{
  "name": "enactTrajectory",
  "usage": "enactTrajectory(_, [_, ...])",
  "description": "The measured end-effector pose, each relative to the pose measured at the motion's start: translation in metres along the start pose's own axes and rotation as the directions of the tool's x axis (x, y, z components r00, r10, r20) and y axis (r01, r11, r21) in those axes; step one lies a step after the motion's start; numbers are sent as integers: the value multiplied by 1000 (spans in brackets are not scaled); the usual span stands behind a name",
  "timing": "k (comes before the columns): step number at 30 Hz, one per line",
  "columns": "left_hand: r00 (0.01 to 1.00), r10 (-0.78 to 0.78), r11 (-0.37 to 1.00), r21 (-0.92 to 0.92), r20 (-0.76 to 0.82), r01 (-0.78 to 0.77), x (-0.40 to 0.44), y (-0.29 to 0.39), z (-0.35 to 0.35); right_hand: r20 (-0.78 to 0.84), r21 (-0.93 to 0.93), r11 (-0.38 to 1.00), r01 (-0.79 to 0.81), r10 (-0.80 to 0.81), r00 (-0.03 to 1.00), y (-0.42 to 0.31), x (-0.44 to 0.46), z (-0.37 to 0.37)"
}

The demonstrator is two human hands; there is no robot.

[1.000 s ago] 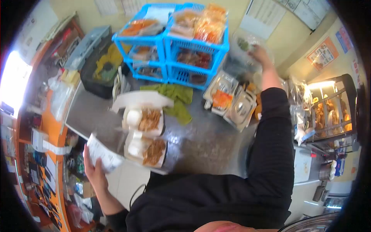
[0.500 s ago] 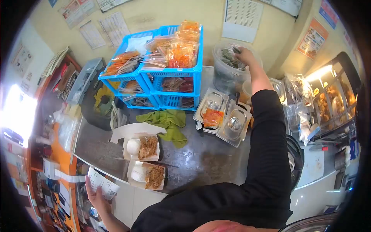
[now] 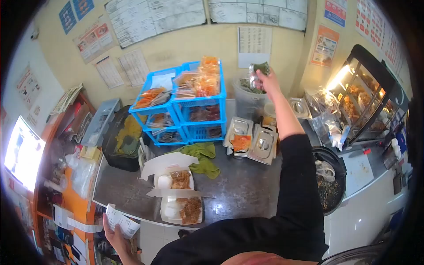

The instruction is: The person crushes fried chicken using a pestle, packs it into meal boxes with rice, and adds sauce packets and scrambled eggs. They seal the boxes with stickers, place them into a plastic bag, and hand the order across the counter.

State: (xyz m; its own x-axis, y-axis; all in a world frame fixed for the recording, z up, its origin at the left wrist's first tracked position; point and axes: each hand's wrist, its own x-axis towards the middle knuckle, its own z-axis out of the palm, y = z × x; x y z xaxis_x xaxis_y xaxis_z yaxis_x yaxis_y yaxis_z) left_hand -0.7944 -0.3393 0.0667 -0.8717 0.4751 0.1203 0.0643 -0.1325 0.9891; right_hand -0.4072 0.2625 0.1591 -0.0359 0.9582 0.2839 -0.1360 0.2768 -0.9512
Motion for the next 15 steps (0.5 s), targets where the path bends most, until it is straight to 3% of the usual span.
enactTrajectory(3, [998, 47, 991, 120, 40, -51, 21, 10, -4, 305, -110, 994, 3, 31, 952, -25, -72, 55])
enactTrajectory(5, [998, 13, 986, 166, 65, -24, 48, 1, -22, 474, -251, 968, 0, 123, 872, -24, -122, 95])
enactTrajectory(7, [995, 23, 939, 339, 94, -54, 74, -4, -39, 641, -243, 969, 48, 123, 757, -20, -175, 136])
enactTrajectory(8, [992, -7, 970, 240, 127, -24, 86, -10, -50, 677, -264, 959, 102, 109, 727, -13, -200, 156])
enactTrajectory(9, [987, 2, 994, 103, 163, -19, 104, -17, -59, 729, -157, 985, 68, 69, 681, -11, -232, 175])
enactTrajectory(11, [971, -49, 999, 18, 232, 46, 137, -31, -82, 715, -375, 903, 209, 139, 685, 9, -271, 203])
enactTrajectory(12, [962, -58, 997, -40, 267, 71, 156, -38, -86, 627, -599, 743, 298, 204, 752, -18, -295, 227])
enactTrajectory(13, [956, -48, 999, -5, 288, 52, 171, -43, -88, 651, -573, 702, 423, 76, 756, 5, -301, 235])
enactTrajectory(15, [939, -38, 996, 83, 340, 10, 203, -46, -96, 600, -664, 579, 472, 37, 799, 29, -315, 248])
